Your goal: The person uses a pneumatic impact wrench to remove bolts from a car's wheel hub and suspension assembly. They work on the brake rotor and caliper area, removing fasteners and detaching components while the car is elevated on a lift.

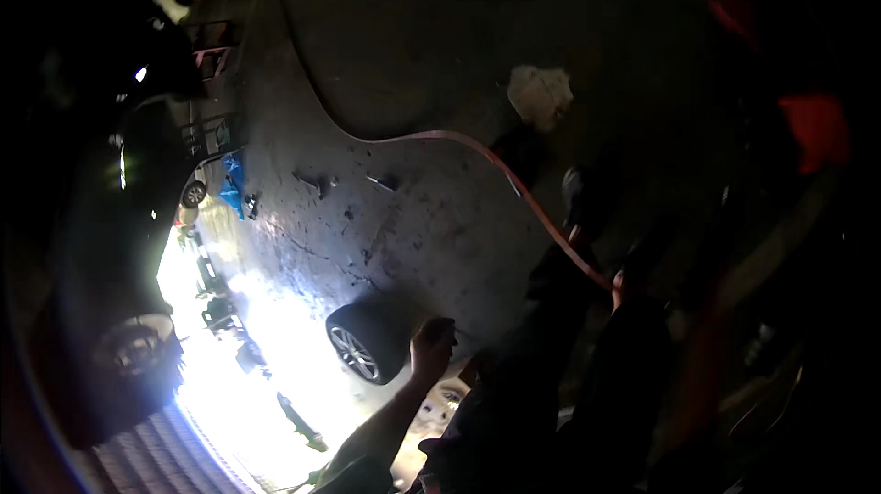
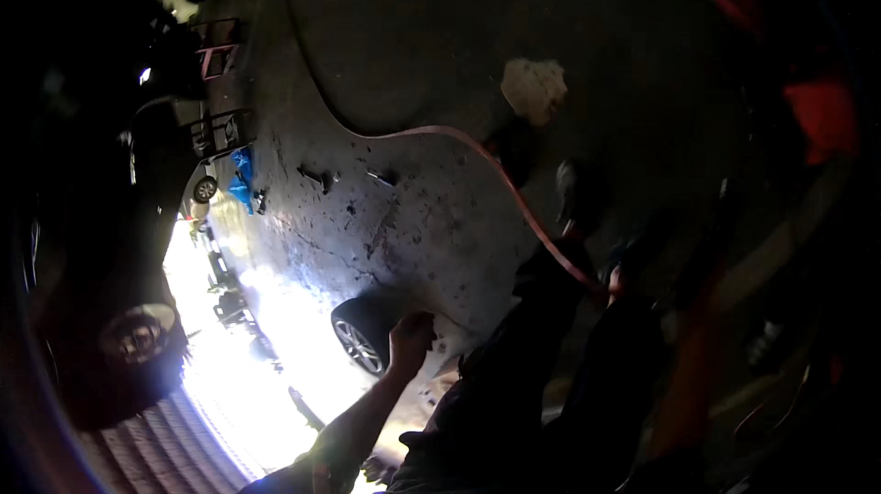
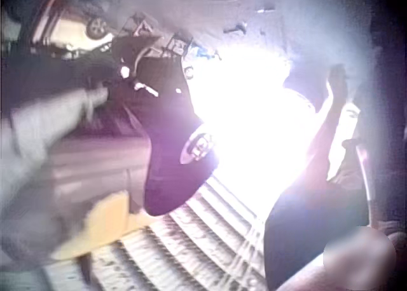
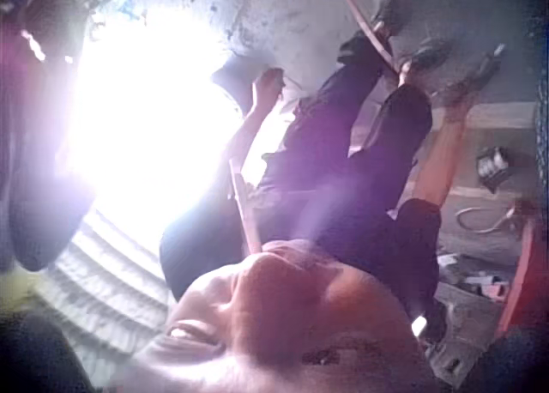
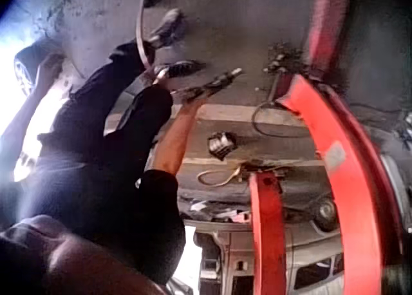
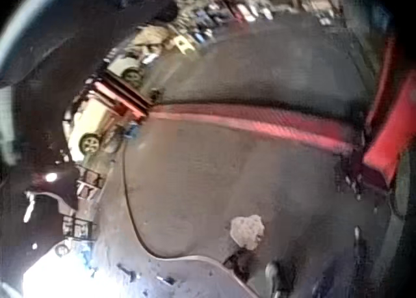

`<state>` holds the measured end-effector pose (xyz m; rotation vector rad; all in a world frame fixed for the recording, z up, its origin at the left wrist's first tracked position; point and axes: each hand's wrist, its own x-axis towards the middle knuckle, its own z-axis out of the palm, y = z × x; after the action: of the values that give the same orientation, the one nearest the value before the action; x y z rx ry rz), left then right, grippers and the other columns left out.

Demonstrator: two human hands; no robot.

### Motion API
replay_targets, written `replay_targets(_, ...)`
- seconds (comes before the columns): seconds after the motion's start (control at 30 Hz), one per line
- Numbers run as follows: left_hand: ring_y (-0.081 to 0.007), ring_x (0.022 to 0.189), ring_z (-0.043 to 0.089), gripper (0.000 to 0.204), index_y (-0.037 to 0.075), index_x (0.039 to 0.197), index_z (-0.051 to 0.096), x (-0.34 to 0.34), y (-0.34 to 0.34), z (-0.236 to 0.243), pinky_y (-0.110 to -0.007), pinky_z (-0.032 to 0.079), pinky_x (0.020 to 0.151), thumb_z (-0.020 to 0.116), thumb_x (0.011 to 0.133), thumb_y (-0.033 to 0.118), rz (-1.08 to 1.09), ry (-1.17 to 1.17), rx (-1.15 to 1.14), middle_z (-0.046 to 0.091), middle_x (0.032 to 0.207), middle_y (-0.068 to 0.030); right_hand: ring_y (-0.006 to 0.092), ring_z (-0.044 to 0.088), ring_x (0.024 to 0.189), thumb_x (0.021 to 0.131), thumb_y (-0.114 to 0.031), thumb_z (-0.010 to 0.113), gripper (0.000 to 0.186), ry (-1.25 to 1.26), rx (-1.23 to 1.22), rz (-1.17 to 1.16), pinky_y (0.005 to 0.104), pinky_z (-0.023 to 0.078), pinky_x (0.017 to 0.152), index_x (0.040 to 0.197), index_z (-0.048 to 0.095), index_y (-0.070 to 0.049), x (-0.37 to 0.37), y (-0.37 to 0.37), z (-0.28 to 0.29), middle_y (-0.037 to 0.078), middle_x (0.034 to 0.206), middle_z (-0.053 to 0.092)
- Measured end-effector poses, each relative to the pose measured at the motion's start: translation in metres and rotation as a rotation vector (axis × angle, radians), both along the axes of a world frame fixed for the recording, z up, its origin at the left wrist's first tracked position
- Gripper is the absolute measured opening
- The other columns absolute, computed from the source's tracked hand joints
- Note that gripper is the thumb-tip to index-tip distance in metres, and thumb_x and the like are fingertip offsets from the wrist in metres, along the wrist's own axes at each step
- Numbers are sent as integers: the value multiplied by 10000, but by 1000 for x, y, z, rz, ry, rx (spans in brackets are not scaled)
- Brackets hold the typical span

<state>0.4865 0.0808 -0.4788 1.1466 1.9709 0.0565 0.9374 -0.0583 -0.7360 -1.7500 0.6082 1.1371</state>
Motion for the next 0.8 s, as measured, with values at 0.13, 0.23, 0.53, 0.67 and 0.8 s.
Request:
replay_targets(0.13, -107, 623, 575, 257, -6, 1057, 593, 34, -12, 91, -241, 460, 546, 590, 880, 179, -7, -235, 146, 614, 737, -67, 154, 566, 693, 860, -340, 536, 347, 191, 132, 429, 313, 474, 636, 1064, 581, -62, -44, -7, 122, 53, 866, 592)
replay_targets(0.23, -126, 808, 588, 361, -2, 1155, 536, 38, -8, 143, -262, 482, 689, 613, 877, 215, -114, -433, 200, 616, 915, -96, 133, 568, 752, 738, -78, 601, 390, 119, 175, 602, 272, 482, 577, 1119, 535, -26, -106, 20, 249, 61, 918, 591)
replay_targets(0.53, -227, 1065, 515, 540, 0, 1216, 459, -24, -56, 296, -317, 465, 848, 535, 902, 433, 344, -1689, 496, 527, 1157, -166, 150, 601, 793, 734, -18, 601, 527, -451, 1189, 1336, 260, 498, 589, 1233, 436, -33, -318, 20, 457, 90, 1015, 574)
replay_targets(0.67, -185, 668, 546, 369, 20, 819, 532, -96, -80, 355, -315, 465, 636, 457, 938, 361, 566, -1511, 562, 574, 751, -100, 156, 604, 807, 745, -32, 617, 495, -331, 1447, 1677, 266, 499, 622, 1212, 454, -30, -410, 41, 494, 90, 1004, 581)
replay_targets(0.8, -226, 652, 543, 370, 65, 835, 520, -163, -81, 382, -339, 464, 616, 408, 933, 403, 782, -1471, 713, 563, 711, -125, 162, 606, 821, 756, -46, 634, 464, -156, 1613, 1934, 272, 499, 654, 1191, 471, -26, -490, 78, 510, 90, 993, 587)
